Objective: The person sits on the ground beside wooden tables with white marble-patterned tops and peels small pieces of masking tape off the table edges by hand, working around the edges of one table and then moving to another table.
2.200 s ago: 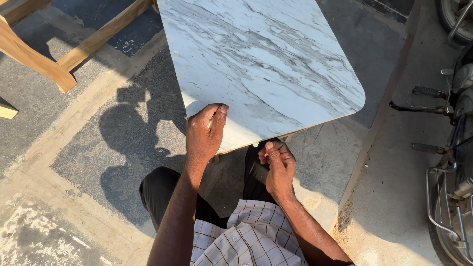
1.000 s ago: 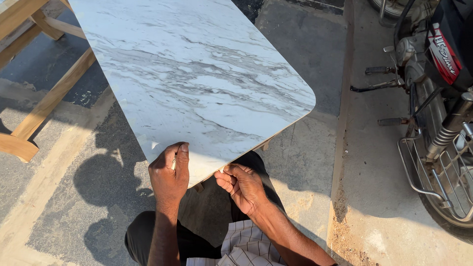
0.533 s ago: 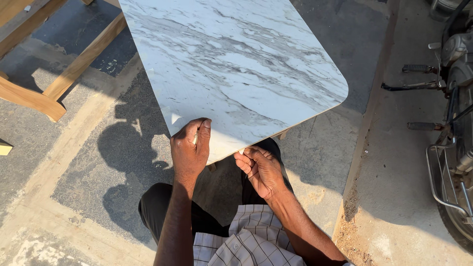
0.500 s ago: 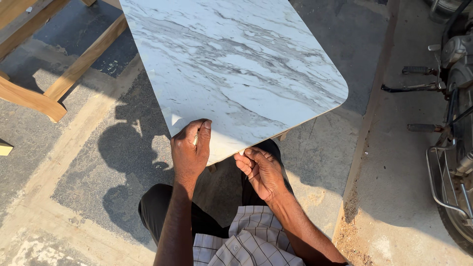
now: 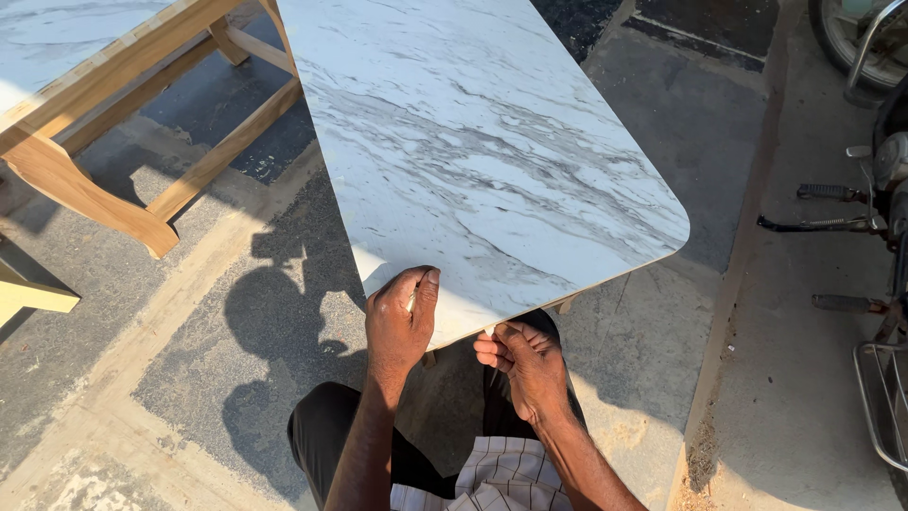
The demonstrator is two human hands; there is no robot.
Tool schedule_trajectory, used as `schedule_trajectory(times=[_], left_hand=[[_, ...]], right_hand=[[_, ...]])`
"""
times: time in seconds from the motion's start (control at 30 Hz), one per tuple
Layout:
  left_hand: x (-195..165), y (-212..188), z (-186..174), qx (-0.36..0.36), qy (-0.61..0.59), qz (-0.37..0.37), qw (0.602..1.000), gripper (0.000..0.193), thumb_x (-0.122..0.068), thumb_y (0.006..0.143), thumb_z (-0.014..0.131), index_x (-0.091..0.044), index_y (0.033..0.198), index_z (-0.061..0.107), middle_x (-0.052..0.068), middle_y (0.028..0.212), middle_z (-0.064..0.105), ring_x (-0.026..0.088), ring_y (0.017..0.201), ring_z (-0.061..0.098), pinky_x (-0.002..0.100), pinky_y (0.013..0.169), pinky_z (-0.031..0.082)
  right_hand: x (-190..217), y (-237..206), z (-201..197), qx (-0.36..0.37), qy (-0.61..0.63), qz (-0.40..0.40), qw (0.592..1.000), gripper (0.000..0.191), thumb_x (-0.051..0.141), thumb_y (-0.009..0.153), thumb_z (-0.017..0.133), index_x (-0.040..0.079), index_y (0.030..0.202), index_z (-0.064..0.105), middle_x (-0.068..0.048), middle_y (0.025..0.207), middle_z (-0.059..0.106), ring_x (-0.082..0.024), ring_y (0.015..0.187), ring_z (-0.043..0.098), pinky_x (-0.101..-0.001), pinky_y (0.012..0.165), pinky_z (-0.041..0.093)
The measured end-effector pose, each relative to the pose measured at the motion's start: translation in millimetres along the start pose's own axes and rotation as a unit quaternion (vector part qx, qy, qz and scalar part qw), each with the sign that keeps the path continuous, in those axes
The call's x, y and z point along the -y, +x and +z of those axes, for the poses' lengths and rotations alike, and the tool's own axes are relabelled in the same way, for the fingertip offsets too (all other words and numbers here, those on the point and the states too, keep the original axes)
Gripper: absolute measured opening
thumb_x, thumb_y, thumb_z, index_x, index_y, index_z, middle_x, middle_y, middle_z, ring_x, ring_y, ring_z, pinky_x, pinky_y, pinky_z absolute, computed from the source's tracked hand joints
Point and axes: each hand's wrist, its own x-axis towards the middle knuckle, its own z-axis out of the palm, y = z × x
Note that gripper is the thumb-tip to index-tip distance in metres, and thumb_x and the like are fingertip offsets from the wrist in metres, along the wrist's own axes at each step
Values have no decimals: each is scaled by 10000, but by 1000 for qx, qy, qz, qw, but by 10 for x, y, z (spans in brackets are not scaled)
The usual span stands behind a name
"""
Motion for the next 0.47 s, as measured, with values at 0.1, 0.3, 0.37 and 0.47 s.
schedule_trajectory(times=[0.1, 0.3, 0.37, 0.47], left_hand=[[-8, 26, 4, 1, -8, -3, 1000, 215, -211, 1025, 638, -21, 1016, 738, 122, 839, 770, 239, 725, 768, 356, 609, 564], [16, -20, 24, -11, -4, 14, 1000, 205, -201, 1036, 633, -23, 1010, 733, 124, 872, 777, 249, 764, 773, 364, 642, 575], [1, -18, 27, -1, 0, -9, 1000, 204, -207, 1026, 639, -29, 1004, 737, 122, 853, 779, 246, 744, 776, 368, 626, 572], [15, -24, 25, -3, 0, 1, 1000, 203, -213, 1036, 637, -37, 1020, 738, 123, 874, 783, 243, 780, 783, 359, 655, 581]], right_hand=[[71, -16, 17, -5, -76, -32, 997, 187, 106, 964, 659, -62, 987, 739, -181, 869, 759, -250, 780, 771, -386, 689, 660], [-50, 28, -17, -1, -97, -88, 991, 199, 131, 975, 657, -52, 945, 729, -160, 864, 755, -218, 746, 752, -352, 670, 631], [-143, 78, -14, -10, -100, -130, 986, 215, 144, 971, 661, -56, 929, 727, -157, 851, 753, -214, 729, 747, -347, 663, 629], [-337, 135, -62, -25, -58, -168, 984, 242, 164, 950, 682, -74, 930, 721, -167, 857, 756, -225, 725, 745, -361, 678, 635]])
